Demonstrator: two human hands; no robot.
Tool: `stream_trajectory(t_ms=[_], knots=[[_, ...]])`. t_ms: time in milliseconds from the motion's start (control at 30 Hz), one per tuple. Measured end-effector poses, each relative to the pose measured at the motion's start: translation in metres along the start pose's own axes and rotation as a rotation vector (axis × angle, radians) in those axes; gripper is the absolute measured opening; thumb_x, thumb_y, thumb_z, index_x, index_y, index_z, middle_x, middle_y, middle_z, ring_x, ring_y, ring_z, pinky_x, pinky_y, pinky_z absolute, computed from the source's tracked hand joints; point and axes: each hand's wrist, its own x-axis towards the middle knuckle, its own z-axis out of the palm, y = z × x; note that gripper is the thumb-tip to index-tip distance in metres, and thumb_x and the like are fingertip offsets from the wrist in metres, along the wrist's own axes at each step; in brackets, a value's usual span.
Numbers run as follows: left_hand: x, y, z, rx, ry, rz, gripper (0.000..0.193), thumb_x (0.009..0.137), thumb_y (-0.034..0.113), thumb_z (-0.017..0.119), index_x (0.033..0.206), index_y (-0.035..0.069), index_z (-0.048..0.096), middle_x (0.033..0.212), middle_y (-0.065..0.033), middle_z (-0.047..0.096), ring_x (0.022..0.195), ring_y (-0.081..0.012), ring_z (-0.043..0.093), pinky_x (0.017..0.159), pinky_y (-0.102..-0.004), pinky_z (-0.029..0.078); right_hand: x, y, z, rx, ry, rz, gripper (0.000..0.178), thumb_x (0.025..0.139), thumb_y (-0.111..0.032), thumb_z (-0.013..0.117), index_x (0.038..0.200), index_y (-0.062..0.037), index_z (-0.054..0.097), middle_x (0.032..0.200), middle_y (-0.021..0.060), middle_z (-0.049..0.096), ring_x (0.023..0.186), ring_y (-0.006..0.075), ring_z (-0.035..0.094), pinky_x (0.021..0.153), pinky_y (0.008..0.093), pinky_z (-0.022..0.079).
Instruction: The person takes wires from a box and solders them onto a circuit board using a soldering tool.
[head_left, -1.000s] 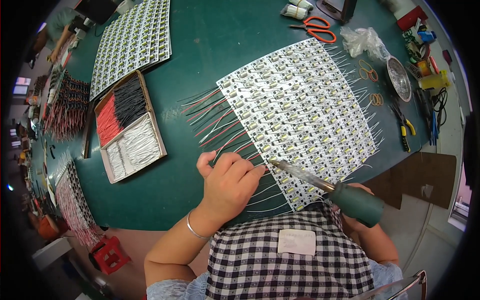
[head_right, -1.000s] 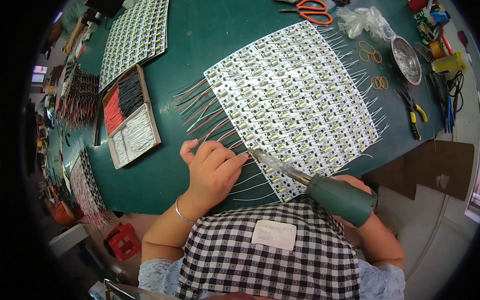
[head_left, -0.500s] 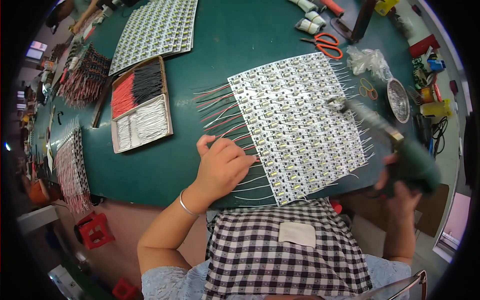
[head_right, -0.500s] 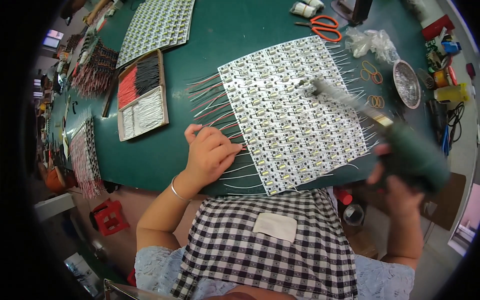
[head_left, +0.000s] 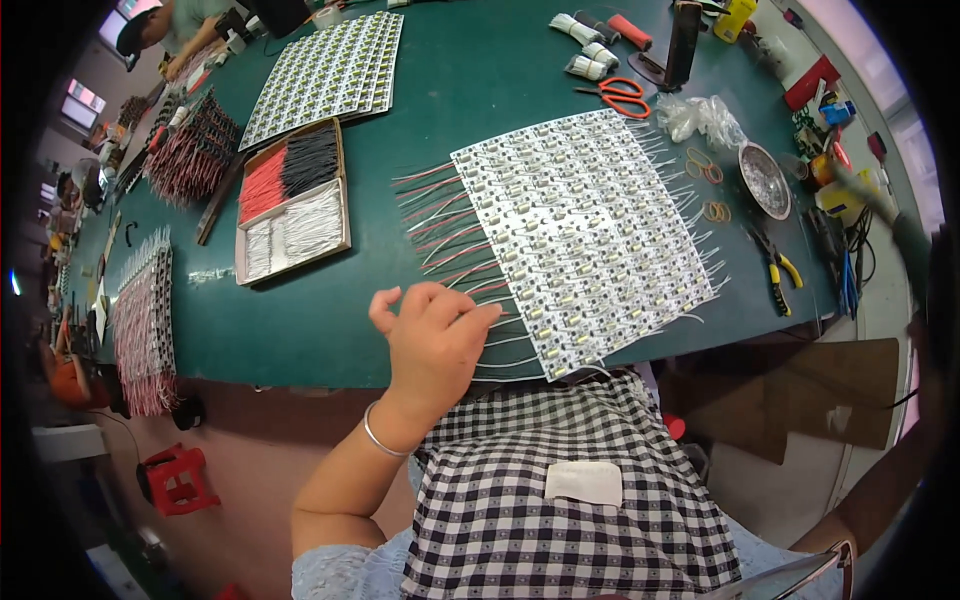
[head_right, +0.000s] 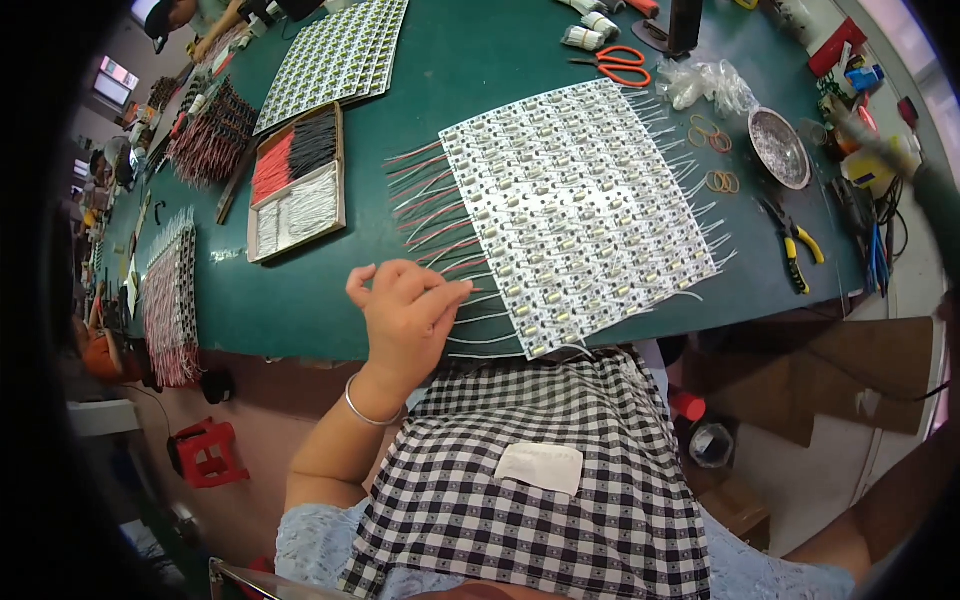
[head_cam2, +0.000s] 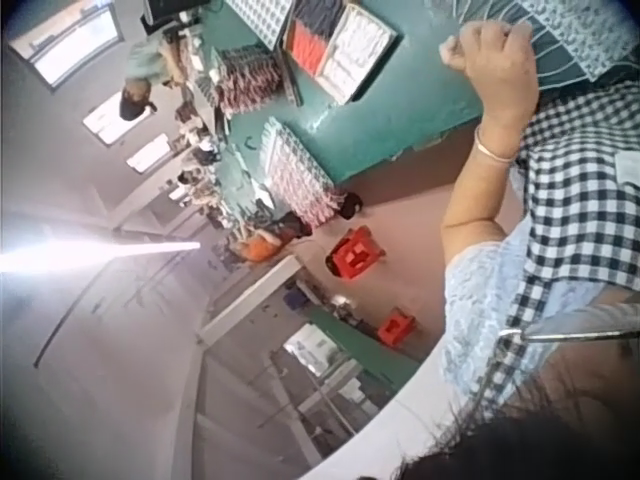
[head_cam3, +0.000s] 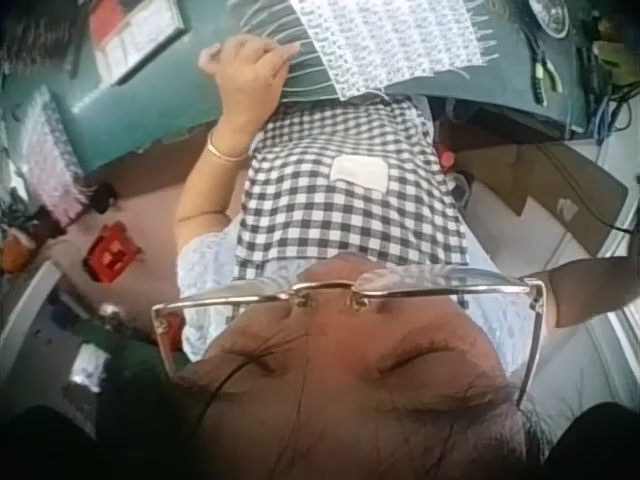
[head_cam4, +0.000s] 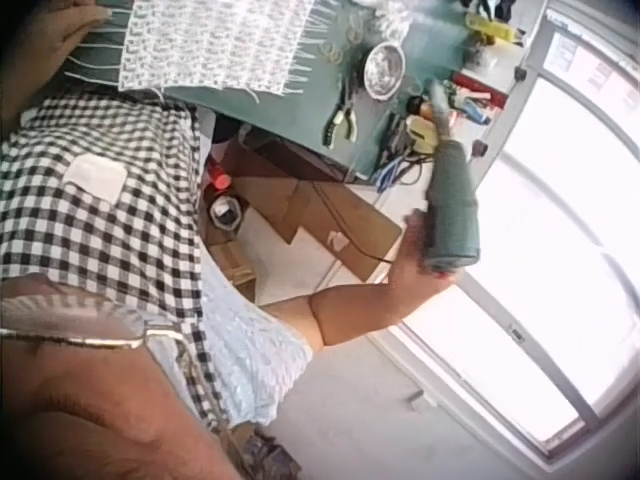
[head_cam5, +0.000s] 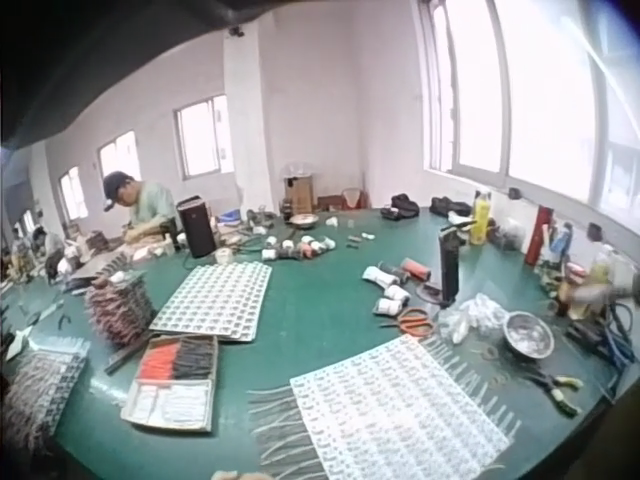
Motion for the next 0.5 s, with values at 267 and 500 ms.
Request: stream_trajectory(t_ms=[267, 500], knots=[[-0.003, 0.007, 0.023, 0.033, -0.075, -0.070, 0.016, 0.068, 0.009, 0.072, 0.079, 0.018, 0.067, 0.071, 0.0079, 0.053, 0.077, -0.0123, 0.051, 0.088, -0.0426, 0.023, -0.100, 0.036, 0.186, 1.101, -0.376, 0.407, 0.058, 0.081, -0.026, 0.065, 0.126, 0.0024, 0.042, 0.113, 0.0167, 0.056, 0.067, 0.0200, 0.062, 0.054, 0.0281, 0.051], [-0.002, 0.005, 0.031, -0.027, -0.114, -0.102, 0.018, 0.066, 0.008, 0.071, 0.080, 0.017, 0.067, 0.070, 0.0074, 0.051, 0.074, -0.0122, 0.051, 0.088, -0.0419, 0.023, -0.116, 0.051, 0.222, 0.821, -0.821, 0.148, 0.039, 0.082, -0.014, 0.061, 0.115, 0.0036, 0.049, 0.088, 0.0077, 0.064, 0.075, 0.0143, 0.063, 0.071, 0.0277, 0.051]])
